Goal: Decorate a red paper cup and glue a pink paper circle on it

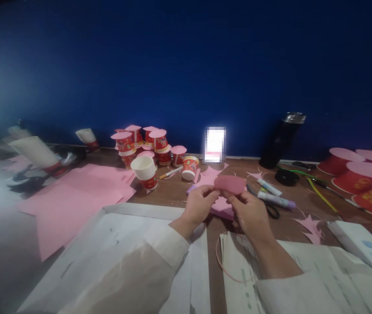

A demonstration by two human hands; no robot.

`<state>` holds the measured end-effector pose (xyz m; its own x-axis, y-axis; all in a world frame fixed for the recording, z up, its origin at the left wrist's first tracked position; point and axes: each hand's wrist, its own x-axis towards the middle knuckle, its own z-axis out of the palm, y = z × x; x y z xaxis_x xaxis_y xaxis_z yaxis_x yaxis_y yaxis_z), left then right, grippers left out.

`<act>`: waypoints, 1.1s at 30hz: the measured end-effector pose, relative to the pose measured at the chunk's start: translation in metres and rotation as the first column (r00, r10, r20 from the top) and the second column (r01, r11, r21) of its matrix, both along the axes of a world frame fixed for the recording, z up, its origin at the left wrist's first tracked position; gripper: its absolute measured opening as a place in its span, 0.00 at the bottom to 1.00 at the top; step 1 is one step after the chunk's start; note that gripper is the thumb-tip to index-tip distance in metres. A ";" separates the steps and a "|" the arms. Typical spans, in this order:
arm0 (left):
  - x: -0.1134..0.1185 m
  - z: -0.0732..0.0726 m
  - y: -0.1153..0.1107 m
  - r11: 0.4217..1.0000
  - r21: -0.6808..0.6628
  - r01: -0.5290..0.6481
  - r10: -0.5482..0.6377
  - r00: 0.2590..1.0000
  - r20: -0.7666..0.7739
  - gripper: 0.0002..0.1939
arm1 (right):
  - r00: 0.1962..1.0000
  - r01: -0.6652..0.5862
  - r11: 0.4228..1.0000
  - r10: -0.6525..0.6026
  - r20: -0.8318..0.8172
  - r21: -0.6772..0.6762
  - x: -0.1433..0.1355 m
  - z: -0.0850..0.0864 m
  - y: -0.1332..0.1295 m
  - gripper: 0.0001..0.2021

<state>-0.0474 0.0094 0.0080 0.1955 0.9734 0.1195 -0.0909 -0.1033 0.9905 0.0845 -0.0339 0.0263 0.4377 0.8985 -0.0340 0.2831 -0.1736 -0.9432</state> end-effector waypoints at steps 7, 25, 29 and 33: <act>0.001 -0.004 0.002 1.000 0.008 0.005 -0.005 1.000 0.016 0.06 | 0.997 -0.005 1.000 0.007 0.073 -0.021 0.000 0.005 0.001 0.24; 0.001 -0.006 0.003 1.000 0.020 -0.013 0.014 1.000 -0.022 0.06 | 0.998 -0.035 0.999 0.034 -0.058 -0.016 0.000 -0.004 0.002 0.26; 0.001 -0.001 0.002 1.000 -0.012 -0.020 0.019 1.000 -0.009 0.04 | 0.997 -0.061 0.998 0.062 -0.044 0.031 0.001 -0.006 0.004 0.26; 0.001 0.000 0.002 0.999 -0.033 -0.032 0.032 0.999 -0.002 0.04 | 0.983 -0.088 0.994 0.098 -0.157 0.065 0.000 -0.012 0.007 0.24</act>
